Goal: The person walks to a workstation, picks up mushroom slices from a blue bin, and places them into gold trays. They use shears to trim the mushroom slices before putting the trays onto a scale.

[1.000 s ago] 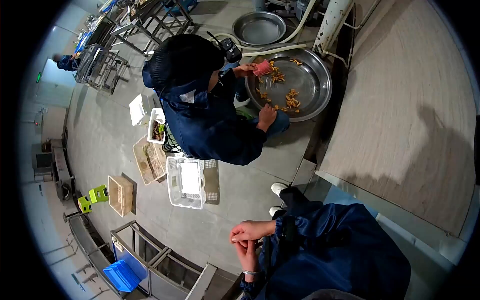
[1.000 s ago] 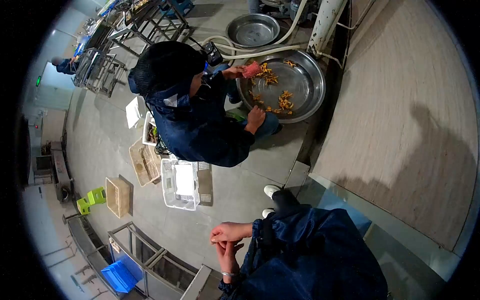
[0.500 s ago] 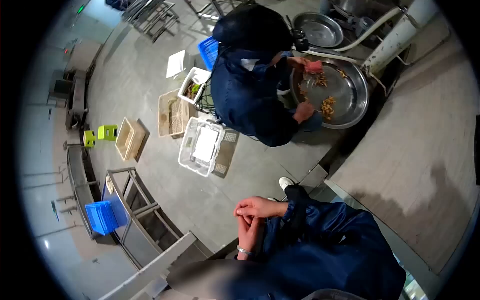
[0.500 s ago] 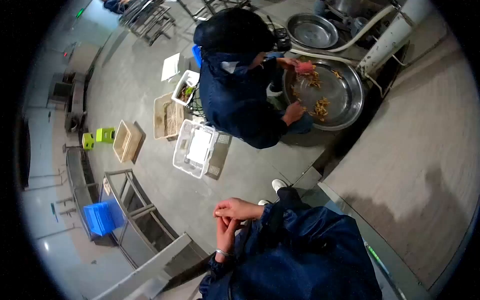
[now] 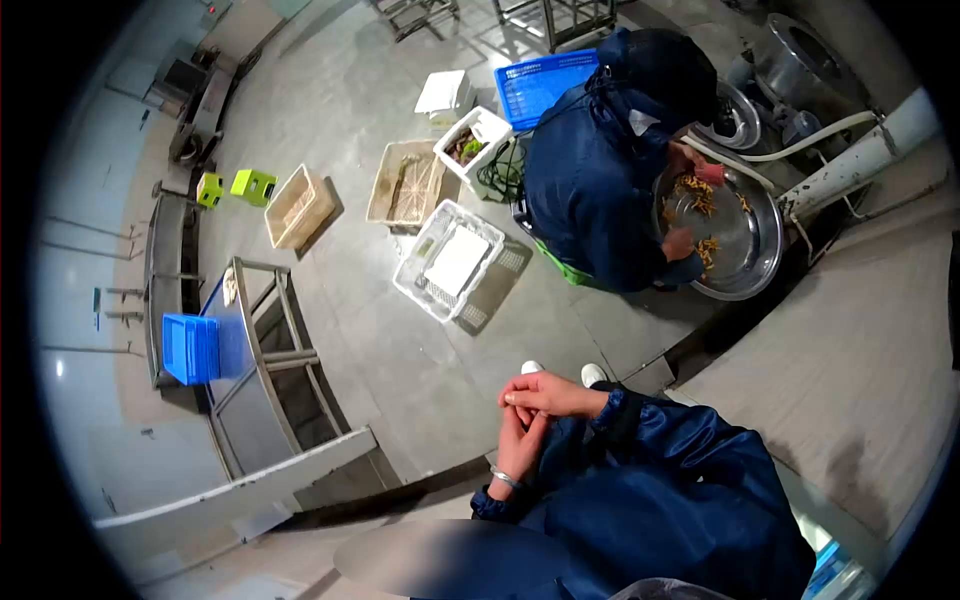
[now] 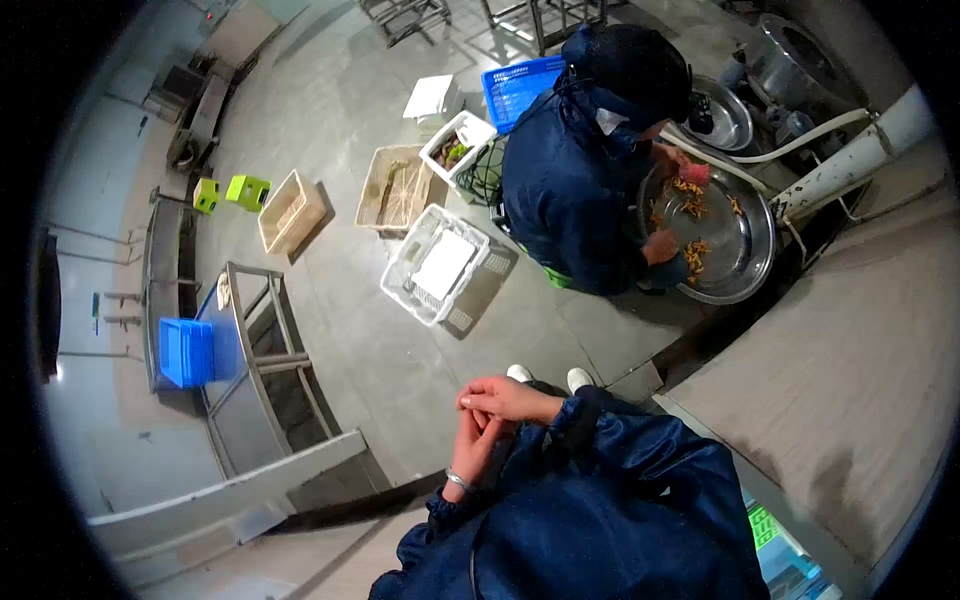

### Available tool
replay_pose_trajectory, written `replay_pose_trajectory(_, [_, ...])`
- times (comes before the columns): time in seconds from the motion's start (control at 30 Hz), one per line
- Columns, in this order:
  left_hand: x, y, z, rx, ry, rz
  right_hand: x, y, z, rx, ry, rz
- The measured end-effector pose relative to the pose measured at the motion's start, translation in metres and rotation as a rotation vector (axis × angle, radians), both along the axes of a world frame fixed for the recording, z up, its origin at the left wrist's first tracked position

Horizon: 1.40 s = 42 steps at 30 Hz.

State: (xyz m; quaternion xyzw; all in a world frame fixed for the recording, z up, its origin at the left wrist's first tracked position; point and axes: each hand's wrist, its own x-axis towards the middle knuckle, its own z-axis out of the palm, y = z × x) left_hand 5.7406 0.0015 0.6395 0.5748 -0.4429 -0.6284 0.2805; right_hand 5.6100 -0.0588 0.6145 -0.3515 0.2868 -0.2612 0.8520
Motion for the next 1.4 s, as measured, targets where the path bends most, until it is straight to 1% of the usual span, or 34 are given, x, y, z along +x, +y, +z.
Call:
replay_pose_trajectory(0.07, [0.018, -0.007, -0.009, -0.065, 0.055, -0.024, 0.018, 0.0, -0.011, -0.013, 0.042, -0.024])
replay_pose_trajectory(0.1, [0.03, -0.007, -0.027, -0.119, 0.091, -0.032, 0.03, 0.002, -0.024, -0.121, 0.132, -0.063])
replay_pose_trajectory(0.13, [0.038, -0.008, -0.031, -0.124, 0.121, -0.067, 0.033, 0.002, -0.012, -0.035, 0.093, -0.037])
replay_pose_trajectory(0.2, [0.062, -0.013, -0.037, 0.066, 0.227, -0.043, 0.05, -0.002, -0.007, 0.021, 0.089, -0.057])
replay_pose_trajectory(0.23, [0.073, -0.015, -0.046, 0.032, 0.182, -0.086, 0.061, -0.003, -0.013, 0.021, 0.097, -0.059])
replay_pose_trajectory(0.3, [0.091, -0.019, -0.056, 0.064, 0.198, -0.075, 0.076, -0.006, -0.031, -0.006, 0.106, -0.043])
replay_pose_trajectory(0.4, [0.112, -0.022, -0.053, 0.069, 0.161, -0.038, 0.091, -0.013, -0.007, 0.004, 0.107, -0.048])
replay_pose_trajectory(0.47, [0.113, -0.027, -0.044, 0.047, 0.084, -0.036, 0.095, -0.021, -0.012, 0.025, 0.124, 0.022])
replay_pose_trajectory(0.5, [0.113, -0.029, -0.038, 0.094, 0.147, -0.015, 0.094, -0.023, -0.015, 0.006, 0.145, 0.018])
replay_pose_trajectory(0.53, [0.111, -0.029, -0.038, 0.062, 0.196, 0.08, 0.093, -0.025, -0.012, -0.005, 0.158, 0.028])
replay_pose_trajectory(0.57, [0.112, -0.031, -0.032, 0.097, 0.214, 0.139, 0.091, -0.034, -0.004, 0.099, 0.172, 0.095])
replay_pose_trajectory(0.6, [0.113, -0.033, -0.024, 0.112, 0.227, 0.216, 0.093, -0.039, -0.014, 0.152, 0.131, 0.145])
replay_pose_trajectory(0.63, [0.114, -0.032, -0.018, 0.101, 0.198, 0.365, 0.096, -0.046, -0.026, 0.139, 0.151, 0.226])
replay_pose_trajectory(0.67, [0.114, -0.038, -0.017, 0.077, 0.181, 0.446, 0.098, -0.058, -0.037, 0.112, 0.17, 0.307])
replay_pose_trajectory(0.7, [0.117, -0.03, -0.013, 0.07, 0.136, 0.561, 0.104, -0.063, -0.043, 0.155, 0.229, 0.385])
replay_pose_trajectory(0.73, [0.122, -0.016, -0.006, 0.079, 0.087, 0.652, 0.112, -0.067, -0.041, 0.085, 0.269, 0.48])
replay_pose_trajectory(0.8, [0.128, -0.004, 0.0, 0.053, 0.075, 0.72, 0.132, -0.072, -0.03, 0.009, 0.217, 0.598])
replay_pose_trajectory(0.83, [0.124, 0.005, 0.001, 0.085, 0.091, 0.714, 0.137, -0.072, -0.029, 0.002, 0.208, 0.624])
replay_pose_trajectory(0.87, [0.121, 0.014, 0.0, 0.121, 0.116, 0.702, 0.143, -0.071, -0.03, -0.076, 0.204, 0.682])
replay_pose_trajectory(0.9, [0.114, 0.021, -0.003, 0.068, 0.069, 0.747, 0.15, -0.067, -0.03, -0.151, 0.203, 0.735])
replay_pose_trajectory(0.93, [0.111, 0.029, -0.005, 0.07, 0.079, 0.758, 0.156, -0.063, -0.024, -0.218, 0.23, 0.752])
replay_pose_trajectory(0.97, [0.11, 0.037, -0.007, 0.035, 0.015, 0.798, 0.164, -0.055, -0.031, -0.239, 0.23, 0.779])
replay_pose_trajectory(1.0, [0.11, 0.047, -0.01, 0.005, -0.052, 0.836, 0.17, -0.046, -0.039, -0.255, 0.226, 0.805])
replay_pose_trajectory(1.03, [0.112, 0.057, -0.014, 0.011, -0.013, 0.866, 0.174, -0.037, -0.042, -0.247, 0.234, 0.812])
replay_pose_trajectory(1.07, [0.117, 0.063, -0.009, 0.033, -0.02, 0.873, 0.182, -0.033, -0.037, -0.237, 0.246, 0.842])
replay_pose_trajectory(1.13, [0.122, 0.081, -0.015, 0.023, -0.03, 0.908, 0.193, -0.015, -0.043, -0.223, 0.266, 0.863])
replay_pose_trajectory(1.2, [0.134, 0.104, -0.019, 0.06, -0.024, 0.87, 0.201, 0.003, -0.048, -0.28, 0.307, 0.903])
replay_pose_trajectory(1.27, [0.139, 0.134, -0.031, 0.074, -0.024, 0.926, 0.211, 0.035, -0.062, -0.281, 0.264, 0.921])
replay_pose_trajectory(1.3, [0.145, 0.151, -0.039, 0.123, -0.021, 0.906, 0.214, 0.054, -0.073, -0.225, 0.256, 0.936])
replay_pose_trajectory(1.33, [0.149, 0.165, -0.043, 0.137, -0.033, 0.943, 0.219, 0.071, -0.078, -0.162, 0.241, 0.947])
replay_pose_trajectory(1.4, [0.156, 0.182, -0.042, 0.205, -0.06, 0.99, 0.227, 0.09, -0.079, -0.239, 0.25, 1.057])
